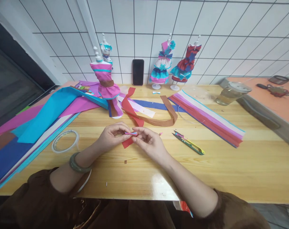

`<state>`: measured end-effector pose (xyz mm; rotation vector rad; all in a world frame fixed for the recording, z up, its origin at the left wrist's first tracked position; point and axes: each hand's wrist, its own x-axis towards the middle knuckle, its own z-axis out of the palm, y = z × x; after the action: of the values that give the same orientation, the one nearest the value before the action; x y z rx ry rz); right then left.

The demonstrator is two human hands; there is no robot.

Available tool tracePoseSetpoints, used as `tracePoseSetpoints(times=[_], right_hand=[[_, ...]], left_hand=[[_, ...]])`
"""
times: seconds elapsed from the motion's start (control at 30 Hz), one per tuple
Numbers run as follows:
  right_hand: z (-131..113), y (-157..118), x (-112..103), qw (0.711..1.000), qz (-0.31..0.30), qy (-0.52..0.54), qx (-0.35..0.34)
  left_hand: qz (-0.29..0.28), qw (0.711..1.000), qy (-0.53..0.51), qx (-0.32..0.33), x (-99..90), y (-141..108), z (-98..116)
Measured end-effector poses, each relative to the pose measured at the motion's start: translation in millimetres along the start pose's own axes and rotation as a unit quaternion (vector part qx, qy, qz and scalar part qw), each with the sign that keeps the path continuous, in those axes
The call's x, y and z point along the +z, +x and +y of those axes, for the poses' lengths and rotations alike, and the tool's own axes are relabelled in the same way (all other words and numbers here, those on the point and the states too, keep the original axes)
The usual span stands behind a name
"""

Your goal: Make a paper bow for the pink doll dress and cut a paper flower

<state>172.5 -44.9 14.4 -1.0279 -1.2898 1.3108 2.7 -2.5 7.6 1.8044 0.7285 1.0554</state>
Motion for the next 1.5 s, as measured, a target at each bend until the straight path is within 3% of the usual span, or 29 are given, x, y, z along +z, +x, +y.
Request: tracePoseSetpoints(times=[0.27, 0.6, 1.03, 1.5], right_hand=[[4.7, -0.4, -3.8, 0.993, 0.015, -0.105, -0.051], [2.6, -0.3, -6.3, 0.954, 0.041, -0.251, -0.159], [8.0, -0.7, -7.3, 0.947, 0.016, -0.277, -0.164], [6.5, -0.3, -7.7, 0.951, 0.044, -0.257, -0.169]], left_hand=[[-0.006, 1.000, -0.008, -0.003, 1.5, 0.1, 1.1], [-0.015, 0.992, -0.059, -0.107, 3.3, -3.4, -0.2], [-0.012, 0.996, -0.017, -0.085, 2.5, -1.9, 0.9], [-0.030, 0.984, -0.101, -0.147, 0.0, -1.6, -7.8]])
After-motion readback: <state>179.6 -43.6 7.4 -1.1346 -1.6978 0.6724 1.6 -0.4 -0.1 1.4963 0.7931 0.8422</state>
